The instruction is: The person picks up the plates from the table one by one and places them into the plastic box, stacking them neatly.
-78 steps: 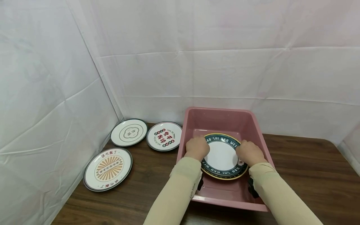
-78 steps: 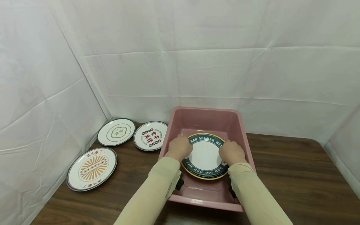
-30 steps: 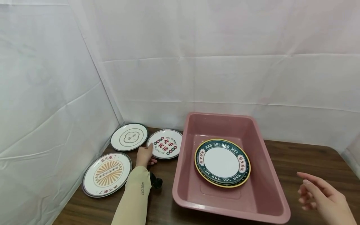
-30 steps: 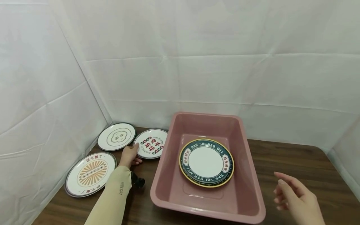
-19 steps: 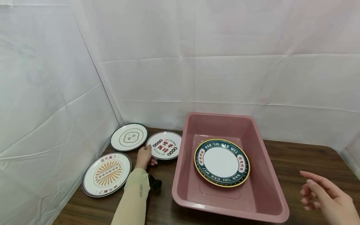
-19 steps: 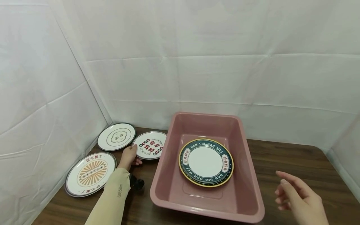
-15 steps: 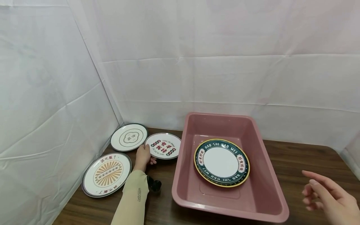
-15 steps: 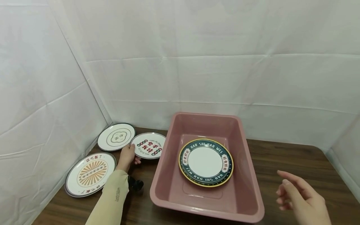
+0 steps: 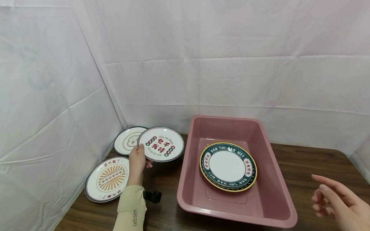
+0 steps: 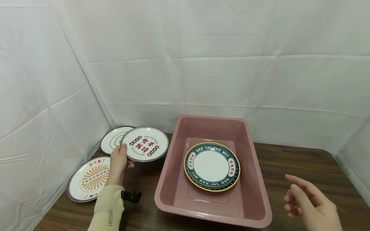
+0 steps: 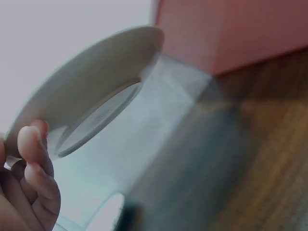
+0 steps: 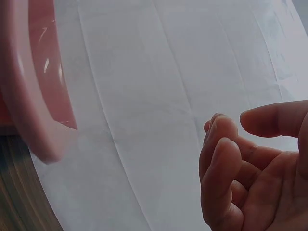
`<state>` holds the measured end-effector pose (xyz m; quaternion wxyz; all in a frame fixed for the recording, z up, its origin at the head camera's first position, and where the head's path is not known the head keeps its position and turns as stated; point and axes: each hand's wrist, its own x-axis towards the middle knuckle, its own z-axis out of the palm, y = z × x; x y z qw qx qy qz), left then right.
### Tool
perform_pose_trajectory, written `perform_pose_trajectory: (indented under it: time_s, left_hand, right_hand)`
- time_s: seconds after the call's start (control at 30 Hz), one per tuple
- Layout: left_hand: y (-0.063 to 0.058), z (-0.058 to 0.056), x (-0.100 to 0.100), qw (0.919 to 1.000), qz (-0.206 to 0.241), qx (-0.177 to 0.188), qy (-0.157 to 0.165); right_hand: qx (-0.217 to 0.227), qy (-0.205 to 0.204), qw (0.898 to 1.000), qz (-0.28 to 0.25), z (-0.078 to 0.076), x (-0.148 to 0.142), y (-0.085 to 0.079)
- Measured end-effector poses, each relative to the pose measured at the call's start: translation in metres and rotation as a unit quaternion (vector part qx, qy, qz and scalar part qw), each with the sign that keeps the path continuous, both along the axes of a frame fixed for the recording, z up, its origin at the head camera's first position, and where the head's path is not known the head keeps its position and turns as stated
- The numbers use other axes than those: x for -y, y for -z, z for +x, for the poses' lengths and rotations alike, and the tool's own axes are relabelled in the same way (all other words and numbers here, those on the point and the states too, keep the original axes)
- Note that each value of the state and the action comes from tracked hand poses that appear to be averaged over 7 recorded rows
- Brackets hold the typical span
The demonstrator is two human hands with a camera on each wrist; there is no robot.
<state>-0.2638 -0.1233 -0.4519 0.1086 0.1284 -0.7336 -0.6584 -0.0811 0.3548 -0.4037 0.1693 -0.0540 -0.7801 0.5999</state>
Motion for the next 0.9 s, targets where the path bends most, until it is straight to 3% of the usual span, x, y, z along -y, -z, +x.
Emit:
perform_pose_trajectory:
  time_s: [0.13, 0.3, 0.47, 0.67, 0.9]
  left_hand:
    - [-0.019, 0.007, -0.006, 0.9992, -0.022, -0.030, 0.017]
    - [-0.033, 0.015, -0.012, 0.9941, -0.095, -0.041, 0.034]
    - [-0.042, 0.023, -0.014, 0.9873, -0.144, -0.067, 0.002]
    - [-0.057, 0.035, -0.016, 0.9802, -0.151, -0.124, -0.033]
    - [-0.061, 0.047, -0.018, 0.9816, -0.147, -0.119, -0.030]
  right_hand:
    - [0.009, 0.007, 1.000, -0.021, 0.000, 0.002, -0.001]
    - [0.026, 0.010, 1.000, -0.004, -0.001, 0.006, -0.001]
    - [0.036, 0.008, 0.999, 0.015, 0.000, 0.008, -0.003]
    - [0.035, 0.006, 0.999, 0.013, 0.001, 0.009, -0.004]
    - [0.050, -0.005, 0.998, 0.045, 0.002, 0.010, -0.005]
